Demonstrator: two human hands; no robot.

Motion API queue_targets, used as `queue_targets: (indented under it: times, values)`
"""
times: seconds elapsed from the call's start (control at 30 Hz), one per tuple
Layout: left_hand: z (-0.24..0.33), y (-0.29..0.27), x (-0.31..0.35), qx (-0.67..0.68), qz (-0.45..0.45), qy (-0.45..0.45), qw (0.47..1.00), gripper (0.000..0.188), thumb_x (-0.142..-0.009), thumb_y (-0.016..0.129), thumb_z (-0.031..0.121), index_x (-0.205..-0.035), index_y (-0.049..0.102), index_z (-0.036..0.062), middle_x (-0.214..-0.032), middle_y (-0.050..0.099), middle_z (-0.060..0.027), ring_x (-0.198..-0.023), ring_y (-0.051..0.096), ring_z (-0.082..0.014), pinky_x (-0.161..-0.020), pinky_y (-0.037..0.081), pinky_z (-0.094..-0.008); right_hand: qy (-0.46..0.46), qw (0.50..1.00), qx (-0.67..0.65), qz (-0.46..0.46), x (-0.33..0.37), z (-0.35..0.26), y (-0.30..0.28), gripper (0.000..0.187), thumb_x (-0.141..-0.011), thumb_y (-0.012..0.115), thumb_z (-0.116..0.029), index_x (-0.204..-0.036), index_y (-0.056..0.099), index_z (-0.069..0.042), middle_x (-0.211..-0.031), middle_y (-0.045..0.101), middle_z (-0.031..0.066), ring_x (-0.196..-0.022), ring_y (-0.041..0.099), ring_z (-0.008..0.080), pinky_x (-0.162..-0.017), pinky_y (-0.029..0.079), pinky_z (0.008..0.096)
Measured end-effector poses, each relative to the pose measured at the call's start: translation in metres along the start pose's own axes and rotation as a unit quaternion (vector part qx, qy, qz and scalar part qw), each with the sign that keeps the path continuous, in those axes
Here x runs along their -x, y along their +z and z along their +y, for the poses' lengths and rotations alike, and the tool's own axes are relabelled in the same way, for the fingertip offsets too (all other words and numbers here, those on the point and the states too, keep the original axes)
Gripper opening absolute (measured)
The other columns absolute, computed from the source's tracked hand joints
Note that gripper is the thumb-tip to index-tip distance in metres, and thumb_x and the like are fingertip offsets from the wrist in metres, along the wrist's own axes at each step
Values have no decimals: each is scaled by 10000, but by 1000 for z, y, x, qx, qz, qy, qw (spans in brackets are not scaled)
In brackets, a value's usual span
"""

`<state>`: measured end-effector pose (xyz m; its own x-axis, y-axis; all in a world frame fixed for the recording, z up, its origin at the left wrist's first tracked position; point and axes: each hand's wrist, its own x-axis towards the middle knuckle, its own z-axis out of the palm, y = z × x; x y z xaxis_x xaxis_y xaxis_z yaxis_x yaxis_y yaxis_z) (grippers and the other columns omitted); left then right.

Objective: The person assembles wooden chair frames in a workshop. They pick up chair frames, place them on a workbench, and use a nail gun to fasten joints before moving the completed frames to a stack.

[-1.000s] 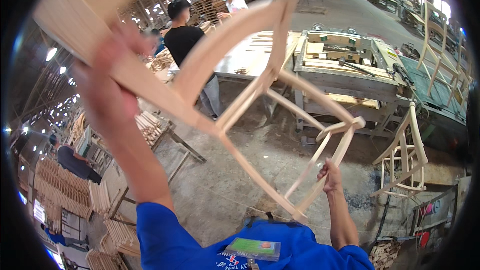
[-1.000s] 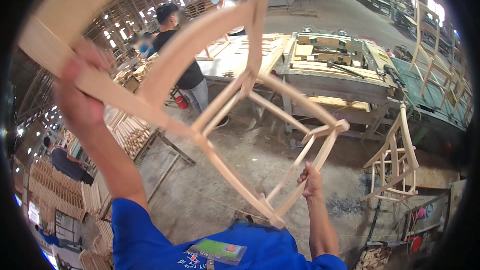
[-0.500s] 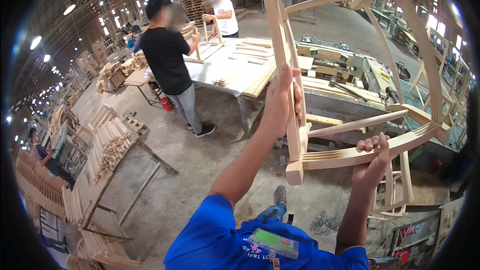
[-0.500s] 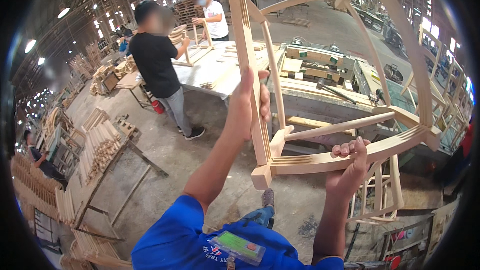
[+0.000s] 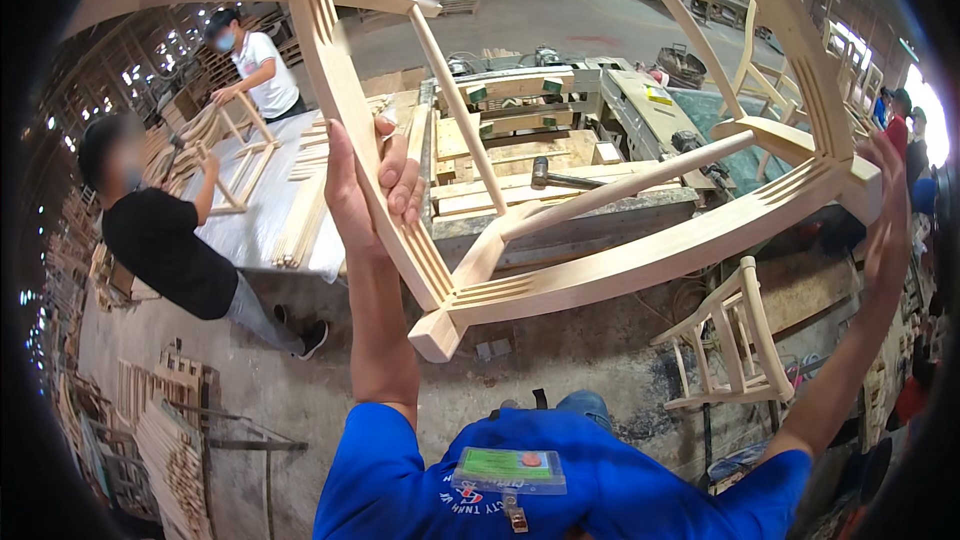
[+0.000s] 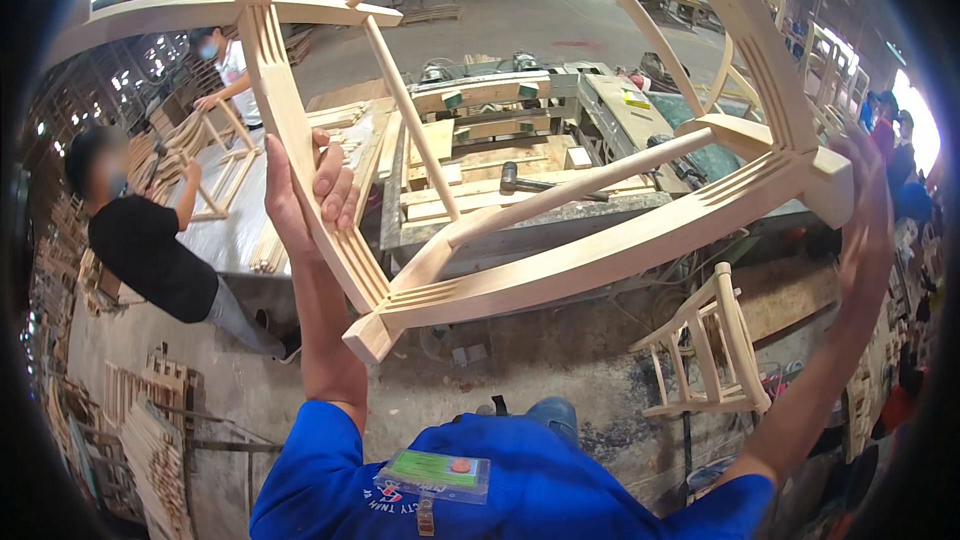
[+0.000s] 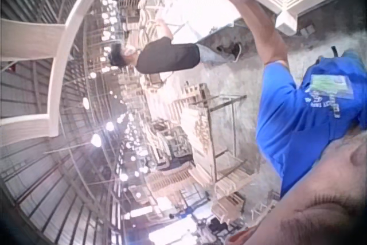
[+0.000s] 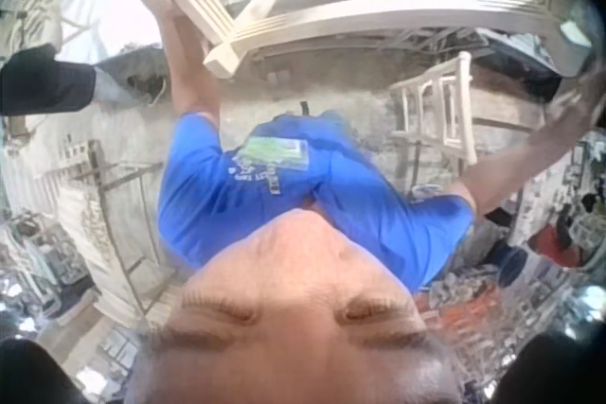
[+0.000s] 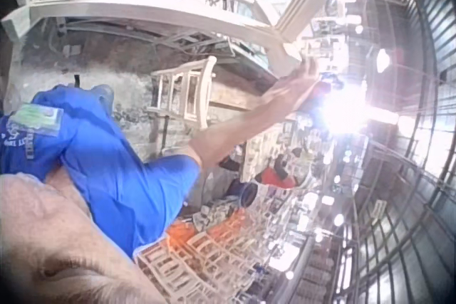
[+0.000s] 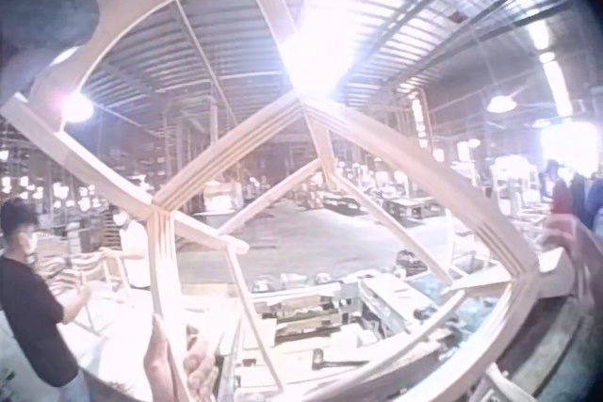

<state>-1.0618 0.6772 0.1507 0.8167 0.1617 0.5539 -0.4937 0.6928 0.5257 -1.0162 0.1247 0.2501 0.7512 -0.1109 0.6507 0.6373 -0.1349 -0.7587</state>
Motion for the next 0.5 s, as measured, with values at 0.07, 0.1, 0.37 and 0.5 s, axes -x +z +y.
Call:
queue_targets:
  times: [0.07,0.1,0.37,0.5]
  values:
    - [-14,-14,-29,-9,1,-1,1000,560,-1109,375,565,-1164,507,23,-647,398,8,-408,446,-86,-353,478,-231,7,986,21,-167,-63,15,25,709,-1094,415,-555,-1573,414,-33,-1410,593,168,-1340,550,258,-1160,398,408]
    - [-21,-21,-44,-12,-1,-4,1000,561,-1108,376,566,-1165,506,23,-647,397,8,-406,442,-85,-350,472,-230,12,982,24,-187,-89,29,54,733,-1081,447,-566,-1570,408,-21,-1358,620,168,-1269,593,245,-1109,447,397]
    - [-115,-101,-166,-182,70,-20,981,587,-1124,328,545,-1185,516,-8,-653,405,5,-405,410,-75,-347,414,-217,57,964,105,-236,-216,186,217,727,-1027,565,-613,-1410,526,4,-821,526,5,-507,503,61,-411,419,234]
    - [-164,-145,-235,-282,117,-36,951,579,-1090,430,575,-1197,531,15,-683,405,28,-448,421,-57,-371,391,-198,60,973,11,-222,-273,309,265,474,-1044,604,-517,-1149,568,-56,-711,501,-16,-460,499,58,-392,424,236]
